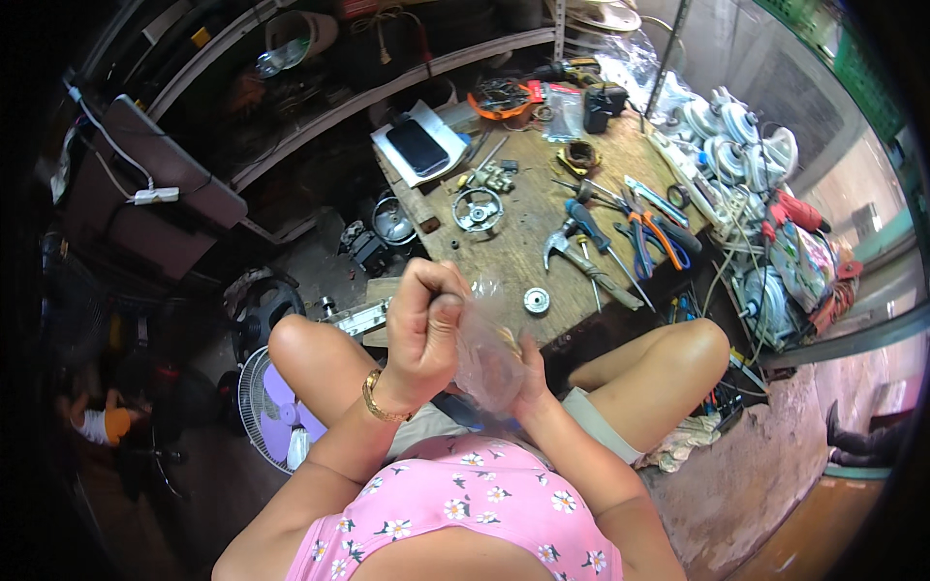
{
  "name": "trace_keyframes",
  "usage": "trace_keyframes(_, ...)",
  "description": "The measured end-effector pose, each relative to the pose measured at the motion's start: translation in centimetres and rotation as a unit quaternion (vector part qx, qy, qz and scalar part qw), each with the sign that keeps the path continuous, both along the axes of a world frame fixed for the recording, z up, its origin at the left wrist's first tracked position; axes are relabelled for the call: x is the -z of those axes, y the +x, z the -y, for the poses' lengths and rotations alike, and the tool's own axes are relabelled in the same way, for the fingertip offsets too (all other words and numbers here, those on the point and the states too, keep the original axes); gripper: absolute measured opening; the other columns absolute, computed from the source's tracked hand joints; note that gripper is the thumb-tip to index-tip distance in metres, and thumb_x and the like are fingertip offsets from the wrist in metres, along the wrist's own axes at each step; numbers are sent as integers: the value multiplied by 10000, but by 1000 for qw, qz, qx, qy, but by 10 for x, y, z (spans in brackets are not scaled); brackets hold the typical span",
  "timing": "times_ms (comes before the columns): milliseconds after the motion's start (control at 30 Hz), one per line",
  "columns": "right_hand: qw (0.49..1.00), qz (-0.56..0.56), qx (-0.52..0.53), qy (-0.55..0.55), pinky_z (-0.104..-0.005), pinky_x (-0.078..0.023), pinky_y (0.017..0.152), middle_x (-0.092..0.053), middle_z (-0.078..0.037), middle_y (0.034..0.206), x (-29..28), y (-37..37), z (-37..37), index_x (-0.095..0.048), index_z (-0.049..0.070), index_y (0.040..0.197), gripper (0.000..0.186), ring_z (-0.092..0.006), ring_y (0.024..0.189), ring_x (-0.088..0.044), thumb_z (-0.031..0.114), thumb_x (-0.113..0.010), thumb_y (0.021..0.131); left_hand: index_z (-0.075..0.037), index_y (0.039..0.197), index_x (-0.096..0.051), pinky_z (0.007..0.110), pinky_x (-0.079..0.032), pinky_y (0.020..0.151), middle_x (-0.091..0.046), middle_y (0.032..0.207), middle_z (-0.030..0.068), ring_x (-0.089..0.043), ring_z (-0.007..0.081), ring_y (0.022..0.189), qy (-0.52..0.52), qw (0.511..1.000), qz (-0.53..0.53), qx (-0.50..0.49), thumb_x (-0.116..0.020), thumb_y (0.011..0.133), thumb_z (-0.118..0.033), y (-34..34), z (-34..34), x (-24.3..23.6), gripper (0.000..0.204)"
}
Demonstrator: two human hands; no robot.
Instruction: The person sits on the floor in a workshop and uses a screwdriver and hammer to disassemble and adjust small mechanical components on a wooden workbench. They handle a cylindrical motor part and various small metal pieces, occasionally reaching for tools and parts from the cluttered table.
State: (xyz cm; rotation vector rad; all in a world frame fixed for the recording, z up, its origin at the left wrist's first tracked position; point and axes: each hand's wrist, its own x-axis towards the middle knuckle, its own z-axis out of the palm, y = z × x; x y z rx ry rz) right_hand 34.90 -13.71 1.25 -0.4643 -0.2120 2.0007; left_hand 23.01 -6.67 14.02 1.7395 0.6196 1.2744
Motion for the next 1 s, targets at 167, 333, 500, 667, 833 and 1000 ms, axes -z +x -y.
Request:
trace_keyframes(167, 987, -145, -77, -1, -587, -496, 840, -436, -162, 1382, 22, -8, 5, -355, 125, 1415, 902, -475, 1221, -444, 702, -561, 752, -88, 925, -424, 214, -372, 517, -420, 829, 6, -391, 78, 577, -130, 970, 201, 44, -455, 999, -285, -5, -19, -2, 212)
trace_keyframes(333, 988, -121, -27, -91, -531, -583, 680, -526, -184, 1237, 27, -4, 8, -404, 139, 1370, 871, -500, 1091, -511, 692, -604, 727, -108, 965, -423, 183, -246, 401, -383, 784, 6, -293, 45, 468, -112, 954, 277, 25, -427, 1009, -283, -34, -35, -32, 180)
trace_keyframes(500, 987, -127, -21, -92, -387, -518, 640, -594, -134, 1171, 58, 21, 20, -500, 101, 1305, 807, -292, 914, -625, 713, -523, 780, -50, 828, -552, 296, -378, 540, -493, 725, 73, -483, 190, 636, 415, 876, -100, -224, -634, 835, -104, -91, -92, -54, 99)
trace_keyframes(667, 988, -53, 67, -125, -337, -491, 621, -606, -98, 1124, 43, 46, 29, -528, 109, 1274, 734, -270, 892, -598, 693, -476, 834, -21, 872, -584, 289, -413, 727, -499, 845, 60, -500, 184, 789, 181, 883, -214, -377, -589, 891, -91, -230, -177, 25, 73)
trace_keyframes(833, 989, -26, 84, -120, -401, -544, 750, -608, -119, 1164, 31, 58, 25, -538, 87, 1257, 705, -276, 966, -619, 656, -514, 841, -72, 1315, -473, 420, -315, 1055, -356, 1376, 232, -369, 359, 1274, 69, 694, -538, -473, -609, 885, -319, -351, -209, 81, 514)
trace_keyframes(1000, 977, -30, 187, -97, -459, -550, 814, -607, -130, 1115, 3, 38, 7, -525, 59, 1238, 688, -302, 973, -619, 593, -606, 812, -28, 1253, -515, 413, -355, 1009, -536, 1223, 187, -471, 342, 1170, 130, 887, -400, -190, -689, 750, -190, -165, -160, 79, 557)
